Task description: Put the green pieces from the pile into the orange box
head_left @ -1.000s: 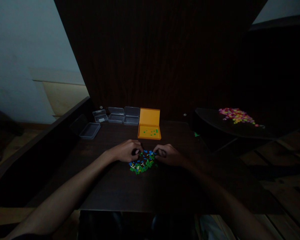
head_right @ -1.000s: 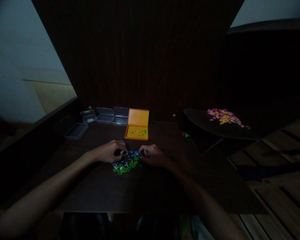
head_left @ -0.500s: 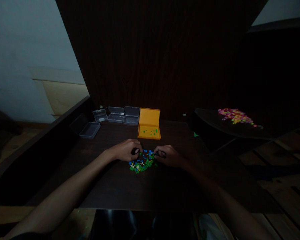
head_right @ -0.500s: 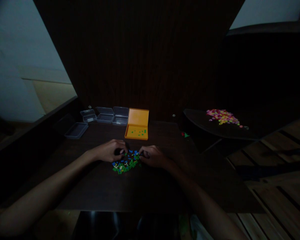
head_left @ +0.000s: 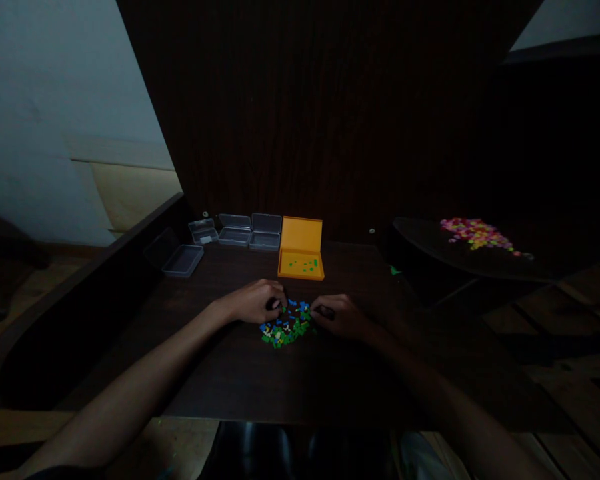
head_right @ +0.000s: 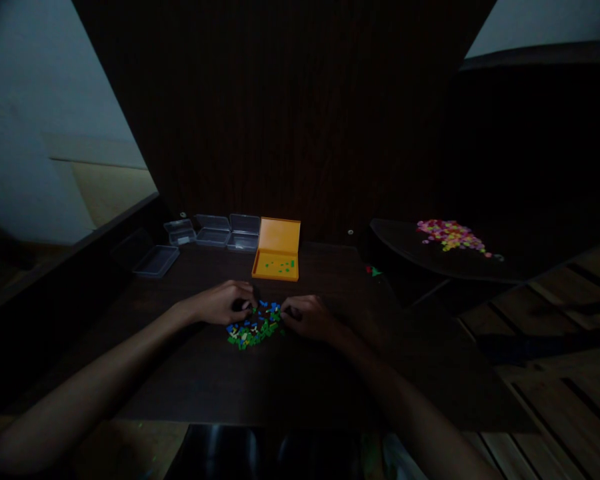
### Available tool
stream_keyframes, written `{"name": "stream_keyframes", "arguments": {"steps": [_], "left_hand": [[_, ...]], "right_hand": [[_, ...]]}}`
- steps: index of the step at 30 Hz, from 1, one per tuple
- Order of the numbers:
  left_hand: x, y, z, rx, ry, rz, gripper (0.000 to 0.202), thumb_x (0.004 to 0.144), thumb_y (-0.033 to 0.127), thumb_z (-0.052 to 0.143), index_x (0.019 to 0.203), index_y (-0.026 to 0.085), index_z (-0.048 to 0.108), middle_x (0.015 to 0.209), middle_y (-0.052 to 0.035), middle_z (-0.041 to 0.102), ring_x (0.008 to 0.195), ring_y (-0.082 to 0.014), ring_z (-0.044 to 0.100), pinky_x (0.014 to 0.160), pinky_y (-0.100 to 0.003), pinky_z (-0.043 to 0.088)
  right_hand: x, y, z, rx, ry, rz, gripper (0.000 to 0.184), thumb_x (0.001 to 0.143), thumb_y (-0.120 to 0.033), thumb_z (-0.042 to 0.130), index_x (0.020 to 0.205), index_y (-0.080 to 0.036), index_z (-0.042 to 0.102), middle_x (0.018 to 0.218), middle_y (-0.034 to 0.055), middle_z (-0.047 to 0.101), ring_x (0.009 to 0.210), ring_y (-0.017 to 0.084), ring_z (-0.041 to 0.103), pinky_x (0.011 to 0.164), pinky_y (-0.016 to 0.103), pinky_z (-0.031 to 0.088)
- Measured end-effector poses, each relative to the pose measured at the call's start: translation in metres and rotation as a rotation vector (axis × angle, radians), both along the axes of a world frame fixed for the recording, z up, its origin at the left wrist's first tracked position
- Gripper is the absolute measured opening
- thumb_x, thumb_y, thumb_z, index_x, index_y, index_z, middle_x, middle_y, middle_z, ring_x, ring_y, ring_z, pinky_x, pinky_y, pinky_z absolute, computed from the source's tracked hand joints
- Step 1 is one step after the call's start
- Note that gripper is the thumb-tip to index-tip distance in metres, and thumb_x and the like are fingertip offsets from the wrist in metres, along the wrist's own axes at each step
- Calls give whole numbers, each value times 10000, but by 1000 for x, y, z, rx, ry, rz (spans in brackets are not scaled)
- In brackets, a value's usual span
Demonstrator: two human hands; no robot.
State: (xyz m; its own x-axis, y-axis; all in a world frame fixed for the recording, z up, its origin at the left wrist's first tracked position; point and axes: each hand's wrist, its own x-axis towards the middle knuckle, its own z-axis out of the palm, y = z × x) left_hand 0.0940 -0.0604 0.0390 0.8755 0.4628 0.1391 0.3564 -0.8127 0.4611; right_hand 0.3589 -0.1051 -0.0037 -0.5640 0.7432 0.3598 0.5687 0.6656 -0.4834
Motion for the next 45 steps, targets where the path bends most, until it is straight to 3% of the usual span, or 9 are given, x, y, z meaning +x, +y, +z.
{"name": "stream_keyframes", "arguments": {"steps": [8, 24, 45], "left_hand": [[-1, 1, -1, -10, -25, -35, 182, 774, 43, 559, 820, 154, 695, 727, -3, 571, 680, -128, 558, 675, -219, 408], [-2, 3, -3, -86, -2, 42, 161, 810, 50, 586, 854, 141, 711, 753, -2, 614, 645, -102, 570, 626, -194, 395], [-3, 3, -2, -67, -9, 22, 168, 755, 50, 581, 837, 138, 697, 723, 11, 583, 622, -100, 550, 627, -202, 399]], "right_hand": [[-1, -1, 2, 30, 11, 2, 152, 911, -278, 572, 824, -197, 666, 628, -14, 603, 538, 109, 520, 567, 223, 387], [0, -1, 1, 34, 7, 4, 171, 916, -275, 560, 811, -196, 670, 655, -1, 639, 552, 114, 539, 581, 228, 401], [-1, -1, 2, 31, 12, 22, 166, 911, -270, 555, 810, -198, 666, 669, 9, 652, 555, 122, 547, 574, 233, 407]]}}
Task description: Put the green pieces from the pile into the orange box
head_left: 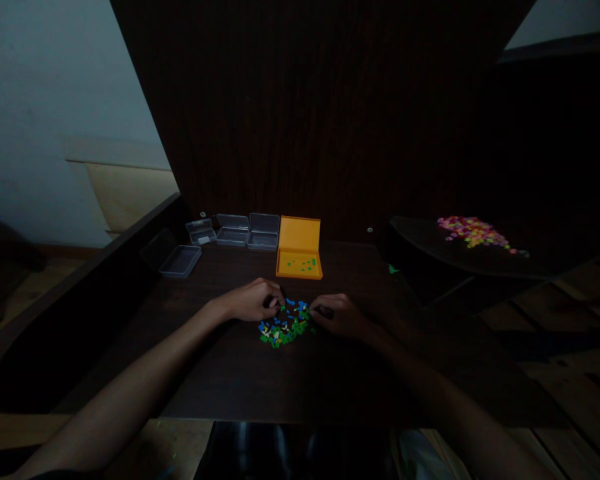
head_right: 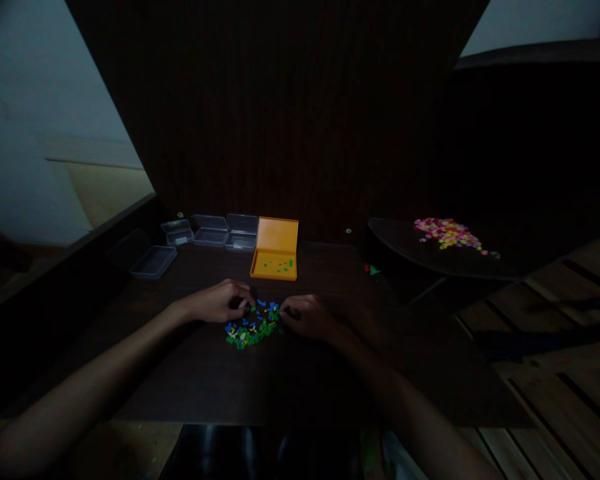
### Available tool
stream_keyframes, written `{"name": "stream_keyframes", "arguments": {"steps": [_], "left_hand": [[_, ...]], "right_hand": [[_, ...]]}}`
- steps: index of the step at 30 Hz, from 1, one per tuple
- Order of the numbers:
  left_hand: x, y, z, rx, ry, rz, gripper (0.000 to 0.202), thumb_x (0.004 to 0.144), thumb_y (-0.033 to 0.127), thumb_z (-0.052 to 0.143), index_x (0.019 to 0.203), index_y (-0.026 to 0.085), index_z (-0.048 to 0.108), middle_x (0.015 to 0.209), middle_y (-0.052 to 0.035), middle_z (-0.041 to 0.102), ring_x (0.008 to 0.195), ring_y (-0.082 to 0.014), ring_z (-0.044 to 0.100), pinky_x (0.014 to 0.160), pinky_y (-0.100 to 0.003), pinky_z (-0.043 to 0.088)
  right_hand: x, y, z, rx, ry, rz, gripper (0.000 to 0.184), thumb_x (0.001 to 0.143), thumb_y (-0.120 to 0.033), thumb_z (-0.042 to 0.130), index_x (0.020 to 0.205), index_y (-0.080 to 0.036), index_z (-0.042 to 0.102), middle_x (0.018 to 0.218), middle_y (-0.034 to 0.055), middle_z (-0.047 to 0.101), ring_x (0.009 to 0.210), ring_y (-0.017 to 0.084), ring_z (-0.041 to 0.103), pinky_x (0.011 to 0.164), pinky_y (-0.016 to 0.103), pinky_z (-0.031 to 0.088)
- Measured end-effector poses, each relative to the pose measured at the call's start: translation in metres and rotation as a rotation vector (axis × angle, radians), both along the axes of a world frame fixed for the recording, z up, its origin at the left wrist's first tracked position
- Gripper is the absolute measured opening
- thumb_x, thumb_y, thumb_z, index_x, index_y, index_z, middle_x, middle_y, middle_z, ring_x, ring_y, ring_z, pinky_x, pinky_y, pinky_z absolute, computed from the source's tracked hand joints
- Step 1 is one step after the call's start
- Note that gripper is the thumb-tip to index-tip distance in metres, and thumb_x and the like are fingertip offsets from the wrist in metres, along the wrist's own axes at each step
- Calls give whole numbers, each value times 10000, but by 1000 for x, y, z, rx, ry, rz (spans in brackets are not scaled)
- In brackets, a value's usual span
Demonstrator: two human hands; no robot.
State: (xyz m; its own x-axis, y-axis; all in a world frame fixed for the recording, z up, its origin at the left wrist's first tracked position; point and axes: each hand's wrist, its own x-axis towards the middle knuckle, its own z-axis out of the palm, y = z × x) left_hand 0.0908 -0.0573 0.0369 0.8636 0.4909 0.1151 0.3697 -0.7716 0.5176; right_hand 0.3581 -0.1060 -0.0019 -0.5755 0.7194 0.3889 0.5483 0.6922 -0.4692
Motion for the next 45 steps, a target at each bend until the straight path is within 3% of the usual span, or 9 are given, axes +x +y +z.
{"name": "stream_keyframes", "arguments": {"steps": [12, 19, 36, 45], "left_hand": [[0, 0, -1, 1, 18, 14, 138, 786, 74, 608, 869, 137, 697, 751, 0, 615, 647, -106, 577, 629, -199, 408], [3, -3, -1, 34, 6, 40, 123, 733, 77, 629, 825, 146, 672, 740, 9, 602, 660, -112, 569, 649, -204, 416], [3, -3, 0, 54, 13, 37, 156, 676, 88, 647, 820, 140, 678, 730, 7, 594, 642, -115, 557, 648, -212, 414], [2, -1, -2, 70, 4, 32, 103, 756, 90, 613, 800, 152, 683, 715, 5, 584, 651, -112, 558, 650, -209, 409]], "right_hand": [[-1, 0, 0, 22, -11, -11, 177, 919, -274, 554, 809, -193, 667, 647, -4, 629, 545, 112, 534, 572, 231, 390], [-1, -1, 2, 4, -16, -11, 167, 914, -261, 554, 814, -193, 669, 698, 13, 673, 574, 120, 562, 598, 236, 417], [-1, 0, 1, 26, -9, 4, 157, 905, -243, 542, 815, -194, 661, 643, -4, 619, 547, 117, 530, 572, 230, 390], [0, 0, 0, 24, -34, -18, 121, 884, -224, 568, 827, -200, 672, 625, -16, 598, 541, 116, 522, 566, 230, 375]]}}
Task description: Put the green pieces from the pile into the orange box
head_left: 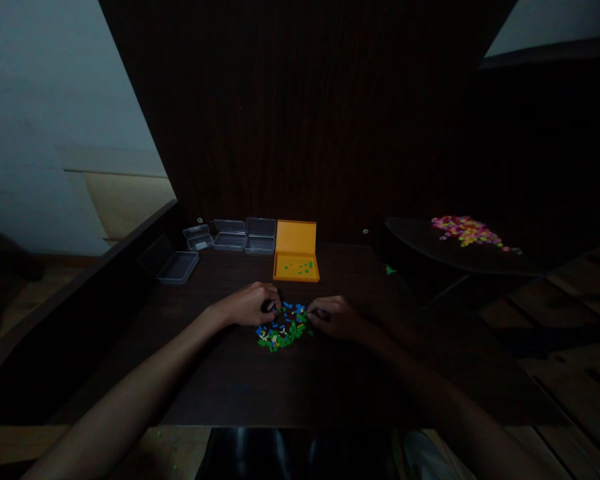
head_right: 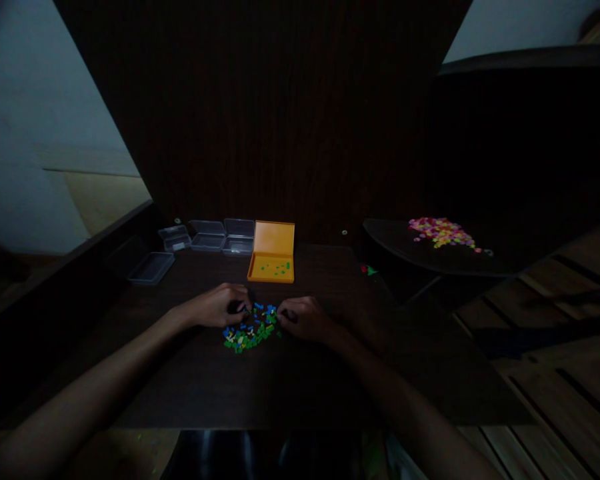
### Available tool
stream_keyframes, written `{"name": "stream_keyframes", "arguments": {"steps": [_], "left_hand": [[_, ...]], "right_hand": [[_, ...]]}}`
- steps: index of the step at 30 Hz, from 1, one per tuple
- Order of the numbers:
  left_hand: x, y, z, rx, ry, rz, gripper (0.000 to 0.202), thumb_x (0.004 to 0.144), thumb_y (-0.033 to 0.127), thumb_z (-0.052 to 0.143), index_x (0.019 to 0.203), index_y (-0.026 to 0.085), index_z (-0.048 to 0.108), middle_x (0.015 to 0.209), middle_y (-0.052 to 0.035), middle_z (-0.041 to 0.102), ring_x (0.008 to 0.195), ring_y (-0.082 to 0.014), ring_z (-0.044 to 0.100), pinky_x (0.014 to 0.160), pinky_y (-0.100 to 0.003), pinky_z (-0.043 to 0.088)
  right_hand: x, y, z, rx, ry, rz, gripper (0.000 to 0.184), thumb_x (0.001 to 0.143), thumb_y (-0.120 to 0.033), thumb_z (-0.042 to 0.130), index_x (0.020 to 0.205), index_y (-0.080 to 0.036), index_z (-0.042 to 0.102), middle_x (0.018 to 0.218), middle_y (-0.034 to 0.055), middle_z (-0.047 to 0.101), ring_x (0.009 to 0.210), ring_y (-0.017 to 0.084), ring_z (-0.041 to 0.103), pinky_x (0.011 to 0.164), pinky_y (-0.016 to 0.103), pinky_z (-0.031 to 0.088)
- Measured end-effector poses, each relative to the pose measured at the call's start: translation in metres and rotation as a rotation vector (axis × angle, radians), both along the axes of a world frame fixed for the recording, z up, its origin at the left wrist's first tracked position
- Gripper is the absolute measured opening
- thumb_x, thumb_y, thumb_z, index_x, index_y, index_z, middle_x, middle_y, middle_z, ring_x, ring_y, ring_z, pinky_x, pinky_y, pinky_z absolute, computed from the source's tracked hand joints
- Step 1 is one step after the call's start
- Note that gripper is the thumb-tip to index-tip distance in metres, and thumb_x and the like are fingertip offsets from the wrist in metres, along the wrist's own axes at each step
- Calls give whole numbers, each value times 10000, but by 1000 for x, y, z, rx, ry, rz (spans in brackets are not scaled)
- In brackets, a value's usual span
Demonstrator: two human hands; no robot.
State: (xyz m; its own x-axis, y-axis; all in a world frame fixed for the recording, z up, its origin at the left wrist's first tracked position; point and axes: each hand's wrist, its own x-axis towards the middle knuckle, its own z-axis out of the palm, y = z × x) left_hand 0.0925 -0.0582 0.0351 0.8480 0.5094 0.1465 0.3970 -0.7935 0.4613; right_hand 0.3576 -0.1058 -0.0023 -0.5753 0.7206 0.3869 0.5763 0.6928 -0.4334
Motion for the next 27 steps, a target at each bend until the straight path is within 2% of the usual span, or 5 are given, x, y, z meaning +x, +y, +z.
{"name": "stream_keyframes", "arguments": {"steps": [6, 14, 27], "left_hand": [[0, -1, 2, 1, 7, 37, 89, 797, 150, 636, 868, 159, 690, 746, 0, 598, 681, -126, 577, 661, -218, 415], [1, -1, -1, -20, 23, 5, 158, 858, 176, 618, 986, 166, 710, 790, -18, 617, 727, -140, 598, 691, -223, 426], [3, -4, -2, -25, -10, -13, 120, 904, 137, 574, 905, 163, 690, 869, -39, 666, 799, -143, 627, 724, -217, 442]], "right_hand": [[-1, 0, 2, -2, 16, 11, 148, 893, -234, 547, 817, -198, 669, 616, -13, 594, 532, 114, 512, 562, 230, 374], [0, 0, 0, -4, 28, 22, 149, 899, -241, 545, 826, -197, 668, 653, -2, 629, 549, 119, 538, 574, 235, 386], [-1, 0, 1, -25, 7, 9, 161, 909, -254, 541, 821, -193, 662, 636, -11, 614, 544, 108, 524, 571, 221, 374]]}}
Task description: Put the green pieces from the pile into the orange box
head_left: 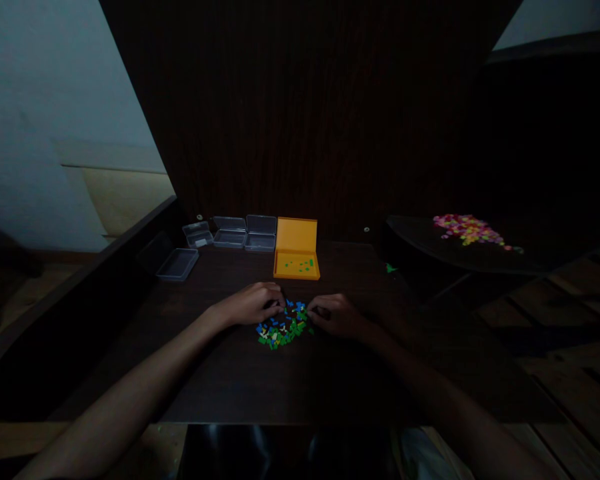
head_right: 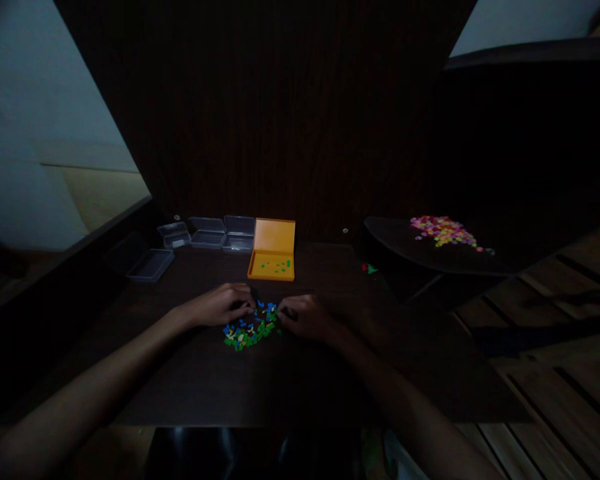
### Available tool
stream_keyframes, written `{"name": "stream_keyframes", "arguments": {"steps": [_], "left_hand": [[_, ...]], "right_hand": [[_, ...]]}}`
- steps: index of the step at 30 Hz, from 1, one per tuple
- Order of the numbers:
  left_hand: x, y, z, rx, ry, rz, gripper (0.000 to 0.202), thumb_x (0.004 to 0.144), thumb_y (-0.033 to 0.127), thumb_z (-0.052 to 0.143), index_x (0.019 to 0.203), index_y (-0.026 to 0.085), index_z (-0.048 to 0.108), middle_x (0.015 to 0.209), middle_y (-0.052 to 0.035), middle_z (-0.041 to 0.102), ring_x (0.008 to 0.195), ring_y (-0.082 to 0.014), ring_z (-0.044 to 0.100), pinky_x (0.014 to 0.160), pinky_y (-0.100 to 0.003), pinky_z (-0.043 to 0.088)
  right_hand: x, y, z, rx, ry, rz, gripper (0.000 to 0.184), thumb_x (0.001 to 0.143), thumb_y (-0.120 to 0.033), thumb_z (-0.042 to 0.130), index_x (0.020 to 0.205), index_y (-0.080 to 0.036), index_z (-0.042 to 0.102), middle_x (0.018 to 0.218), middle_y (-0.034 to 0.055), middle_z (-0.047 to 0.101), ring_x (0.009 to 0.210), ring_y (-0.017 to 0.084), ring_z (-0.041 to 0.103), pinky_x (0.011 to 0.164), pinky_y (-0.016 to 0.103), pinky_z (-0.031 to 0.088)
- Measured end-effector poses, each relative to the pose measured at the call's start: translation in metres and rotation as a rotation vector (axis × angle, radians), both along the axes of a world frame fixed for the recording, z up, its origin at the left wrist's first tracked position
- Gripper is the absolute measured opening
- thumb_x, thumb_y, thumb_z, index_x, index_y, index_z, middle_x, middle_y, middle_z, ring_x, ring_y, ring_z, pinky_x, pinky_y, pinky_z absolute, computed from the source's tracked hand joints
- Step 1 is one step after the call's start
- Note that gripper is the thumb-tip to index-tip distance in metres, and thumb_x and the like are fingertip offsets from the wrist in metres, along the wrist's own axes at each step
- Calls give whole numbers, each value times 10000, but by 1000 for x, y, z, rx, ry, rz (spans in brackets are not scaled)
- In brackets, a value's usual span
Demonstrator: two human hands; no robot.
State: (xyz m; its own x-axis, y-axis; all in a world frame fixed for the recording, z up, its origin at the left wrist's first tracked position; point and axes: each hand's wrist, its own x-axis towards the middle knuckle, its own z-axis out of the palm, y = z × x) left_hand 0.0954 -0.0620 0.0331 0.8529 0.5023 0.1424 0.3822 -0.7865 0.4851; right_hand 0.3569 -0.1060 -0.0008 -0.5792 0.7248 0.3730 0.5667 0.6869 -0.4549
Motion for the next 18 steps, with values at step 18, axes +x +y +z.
{"name": "stream_keyframes", "arguments": {"steps": [18], "left_hand": [[-1, 4, 5, 94, -76, 38, 137, 937, 183, 535, 905, 159, 665, 878, -47, 664, 837, -160, 623, 769, -251, 455]], "right_hand": [[1, 2, -2, 37, -9, 6, 164, 905, -255, 537, 813, -194, 658, 614, -18, 577, 528, 109, 482, 565, 229, 351]]}}
